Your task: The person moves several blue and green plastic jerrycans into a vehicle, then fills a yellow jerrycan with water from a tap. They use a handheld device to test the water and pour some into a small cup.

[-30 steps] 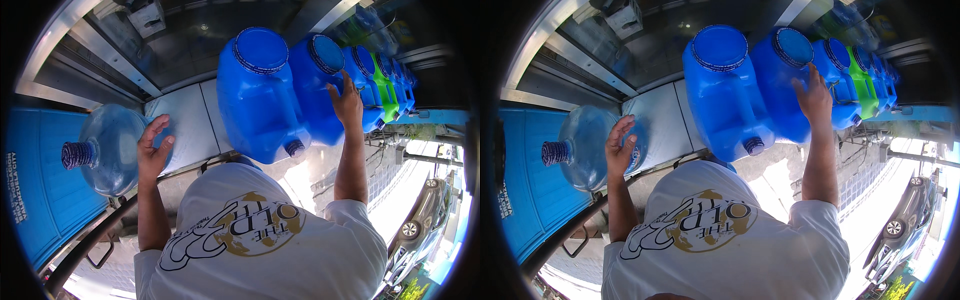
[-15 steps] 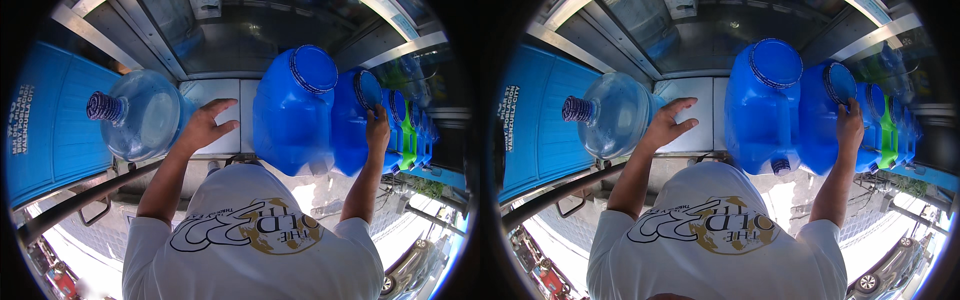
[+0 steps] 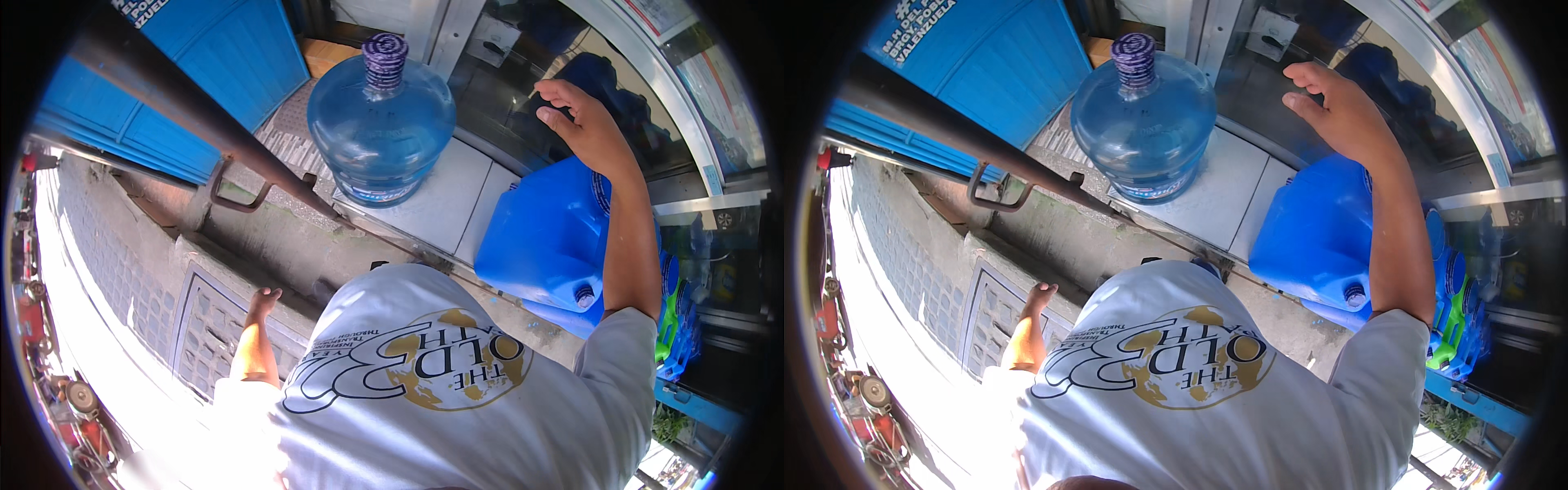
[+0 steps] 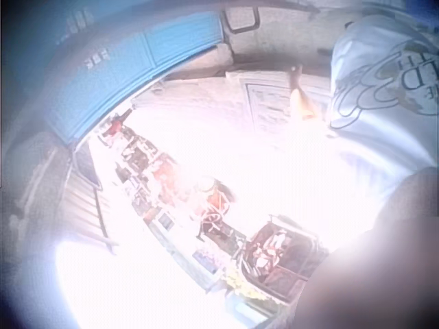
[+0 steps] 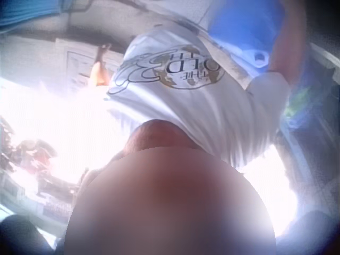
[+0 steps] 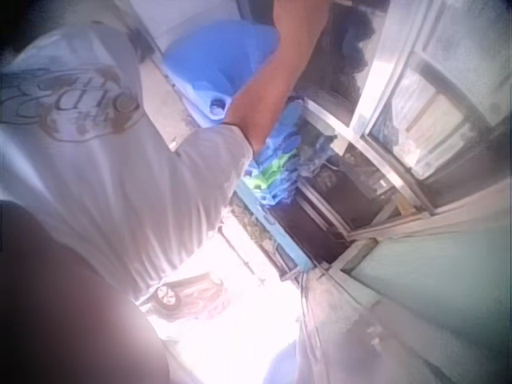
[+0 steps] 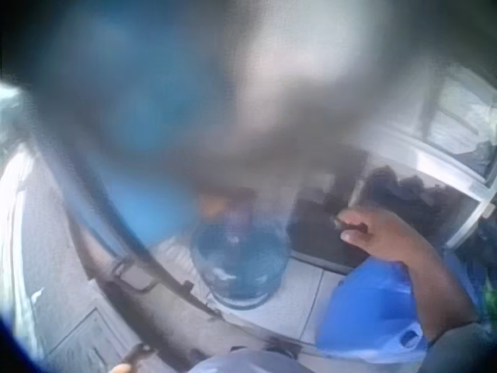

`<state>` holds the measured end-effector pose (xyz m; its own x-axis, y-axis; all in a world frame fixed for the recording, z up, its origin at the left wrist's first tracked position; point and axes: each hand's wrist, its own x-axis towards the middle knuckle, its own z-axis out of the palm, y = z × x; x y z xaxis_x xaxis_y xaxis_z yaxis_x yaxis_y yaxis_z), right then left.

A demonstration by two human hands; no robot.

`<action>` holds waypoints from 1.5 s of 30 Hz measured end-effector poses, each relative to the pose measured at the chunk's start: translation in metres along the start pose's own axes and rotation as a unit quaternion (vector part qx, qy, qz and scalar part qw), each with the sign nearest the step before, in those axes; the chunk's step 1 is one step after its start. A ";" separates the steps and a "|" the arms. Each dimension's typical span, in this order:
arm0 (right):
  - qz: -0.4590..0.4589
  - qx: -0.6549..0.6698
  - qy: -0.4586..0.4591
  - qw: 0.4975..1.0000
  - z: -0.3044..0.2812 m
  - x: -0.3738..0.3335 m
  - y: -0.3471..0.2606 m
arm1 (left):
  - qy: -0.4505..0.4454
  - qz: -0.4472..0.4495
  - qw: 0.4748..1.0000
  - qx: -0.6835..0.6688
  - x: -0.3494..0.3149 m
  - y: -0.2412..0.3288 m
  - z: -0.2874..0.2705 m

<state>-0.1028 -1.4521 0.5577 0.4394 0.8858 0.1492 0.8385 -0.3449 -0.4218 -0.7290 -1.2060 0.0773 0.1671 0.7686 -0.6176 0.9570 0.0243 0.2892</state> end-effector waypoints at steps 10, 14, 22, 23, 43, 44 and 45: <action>0.064 0.135 0.040 0.988 0.172 0.187 0.016 | -0.031 -0.113 0.980 -0.159 -0.070 -0.217 0.024; 0.087 0.171 0.041 0.980 0.220 0.203 0.059 | -0.098 -0.154 0.974 -0.135 -0.064 -0.276 0.020; 0.134 0.111 0.080 0.982 0.233 0.214 0.021 | -0.080 -0.136 0.973 -0.169 0.014 -0.266 -0.066; 0.126 0.108 0.085 0.982 0.232 0.214 0.011 | -0.086 -0.117 0.976 -0.161 0.034 -0.258 -0.090; 0.320 -0.022 0.272 0.907 0.266 0.103 -0.105 | -0.274 -0.095 0.949 -0.122 0.257 -0.325 -0.330; 0.355 -0.055 0.324 0.875 0.278 0.098 -0.114 | -0.284 -0.108 0.947 -0.107 0.266 -0.332 -0.345; 0.369 -0.060 0.373 0.849 0.295 0.091 -0.125 | -0.287 -0.119 0.946 -0.094 0.278 -0.336 -0.361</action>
<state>-0.2622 -1.2369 0.3605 0.9037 -0.0131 0.4281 0.2537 -0.7889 -0.5597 -1.0898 -0.7698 0.0719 0.1057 0.2552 -0.9611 0.9338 0.3067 0.1842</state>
